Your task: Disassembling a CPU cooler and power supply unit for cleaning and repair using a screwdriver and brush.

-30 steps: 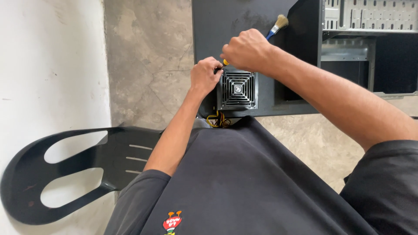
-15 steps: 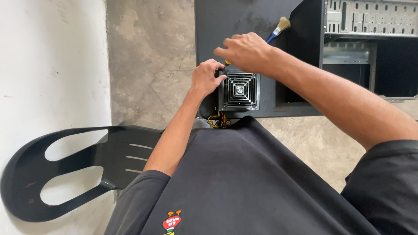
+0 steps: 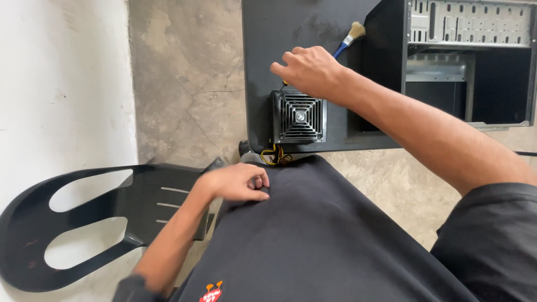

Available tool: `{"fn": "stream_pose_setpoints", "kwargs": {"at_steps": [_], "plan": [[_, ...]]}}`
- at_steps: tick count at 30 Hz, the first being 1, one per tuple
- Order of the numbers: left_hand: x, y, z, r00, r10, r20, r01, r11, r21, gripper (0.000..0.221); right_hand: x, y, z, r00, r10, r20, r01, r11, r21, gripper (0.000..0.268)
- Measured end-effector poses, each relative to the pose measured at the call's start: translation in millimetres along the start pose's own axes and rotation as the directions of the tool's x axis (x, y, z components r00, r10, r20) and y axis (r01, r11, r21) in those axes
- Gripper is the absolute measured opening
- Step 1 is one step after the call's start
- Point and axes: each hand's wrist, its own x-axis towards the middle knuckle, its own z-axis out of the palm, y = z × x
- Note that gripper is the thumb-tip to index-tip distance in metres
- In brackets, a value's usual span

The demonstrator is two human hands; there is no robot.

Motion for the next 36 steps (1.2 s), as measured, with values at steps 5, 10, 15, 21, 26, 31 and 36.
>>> {"fn": "stream_pose_setpoints", "kwargs": {"at_steps": [5,10,15,21,26,31,36], "plan": [[-37,-16,35,0.976,0.171,-0.133,-0.177,0.984,-0.032,0.057,3,6,9,0.996,-0.073,-0.053,0.072,0.997,-0.03,0.015],[-49,-15,48,0.943,0.272,-0.19,-0.262,0.962,0.078,0.079,5,9,3,0.997,-0.065,-0.031,0.063,0.995,-0.082,0.011],[-26,-24,74,0.824,0.301,-0.48,-0.174,0.941,0.29,0.034,4,16,12,0.995,-0.092,-0.038,0.085,0.983,-0.164,0.017],[-10,-45,107,0.712,0.395,-0.581,-0.047,0.852,0.522,0.02,2,18,12,0.997,-0.08,0.003,0.08,0.99,-0.119,0.016],[-10,-62,99,0.569,0.551,-0.61,-0.088,0.779,0.621,0.032,5,18,3,0.993,-0.053,0.103,0.065,0.992,-0.112,0.016],[-11,-42,12,0.784,0.276,-0.556,-0.248,0.961,0.127,0.016,7,21,8,0.99,-0.078,0.119,0.086,0.994,-0.065,0.006],[98,-49,-46,0.254,0.233,-0.939,-0.29,0.944,0.156,0.021,0,11,12,0.995,-0.072,-0.071,0.056,0.976,-0.21,0.041]]}}
